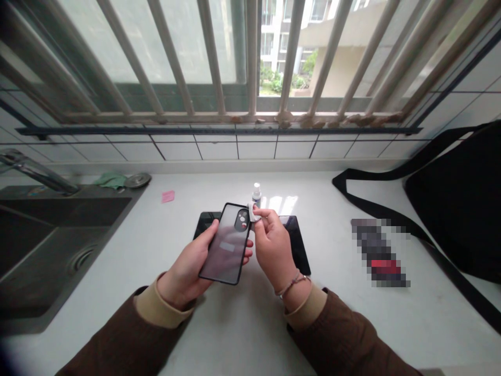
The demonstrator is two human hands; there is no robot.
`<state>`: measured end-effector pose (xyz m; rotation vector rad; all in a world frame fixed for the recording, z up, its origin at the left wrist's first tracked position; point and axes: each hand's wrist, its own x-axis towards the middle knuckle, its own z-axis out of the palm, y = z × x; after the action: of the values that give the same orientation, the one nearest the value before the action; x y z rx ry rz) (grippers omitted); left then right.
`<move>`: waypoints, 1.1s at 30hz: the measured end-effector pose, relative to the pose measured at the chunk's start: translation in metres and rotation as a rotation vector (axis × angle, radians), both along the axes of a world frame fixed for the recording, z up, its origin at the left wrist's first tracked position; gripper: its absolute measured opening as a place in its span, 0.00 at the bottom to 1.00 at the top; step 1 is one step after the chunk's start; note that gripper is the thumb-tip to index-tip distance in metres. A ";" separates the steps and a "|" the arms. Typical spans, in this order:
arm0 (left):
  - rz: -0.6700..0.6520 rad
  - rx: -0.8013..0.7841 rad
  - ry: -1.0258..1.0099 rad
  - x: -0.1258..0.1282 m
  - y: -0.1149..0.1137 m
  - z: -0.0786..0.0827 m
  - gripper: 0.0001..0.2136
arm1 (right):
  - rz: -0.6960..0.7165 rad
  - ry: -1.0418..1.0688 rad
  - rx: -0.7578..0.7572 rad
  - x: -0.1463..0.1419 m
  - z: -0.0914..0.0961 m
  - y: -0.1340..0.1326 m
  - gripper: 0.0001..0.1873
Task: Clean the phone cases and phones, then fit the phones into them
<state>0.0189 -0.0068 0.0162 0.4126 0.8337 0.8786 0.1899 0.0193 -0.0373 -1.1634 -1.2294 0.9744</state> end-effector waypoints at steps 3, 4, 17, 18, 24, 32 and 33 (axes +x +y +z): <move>0.013 -0.015 -0.007 0.000 0.000 0.000 0.31 | 0.009 -0.021 -0.018 -0.001 -0.002 -0.002 0.14; 0.020 -0.018 -0.007 0.000 0.001 -0.001 0.31 | 0.019 -0.029 -0.029 -0.001 -0.003 -0.003 0.13; 0.456 0.294 0.386 -0.006 0.011 -0.029 0.27 | 0.282 -0.141 -0.008 -0.012 0.002 -0.016 0.10; 0.467 0.331 0.428 -0.007 0.011 -0.031 0.28 | 0.316 -0.082 -0.048 -0.013 -0.001 -0.015 0.11; 0.382 0.399 0.491 -0.009 0.006 -0.029 0.30 | 0.485 0.241 -0.243 -0.018 -0.010 -0.010 0.21; 0.531 0.304 0.331 -0.008 0.005 -0.014 0.32 | 0.556 0.455 -0.420 -0.022 -0.004 -0.013 0.25; 0.549 0.320 0.330 -0.009 0.005 -0.013 0.30 | 0.561 0.464 -0.440 -0.023 -0.004 -0.014 0.26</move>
<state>0.0096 -0.0018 0.0029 0.6338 1.1408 1.4906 0.1670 0.0053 -0.0415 -0.8412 -0.9954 1.8918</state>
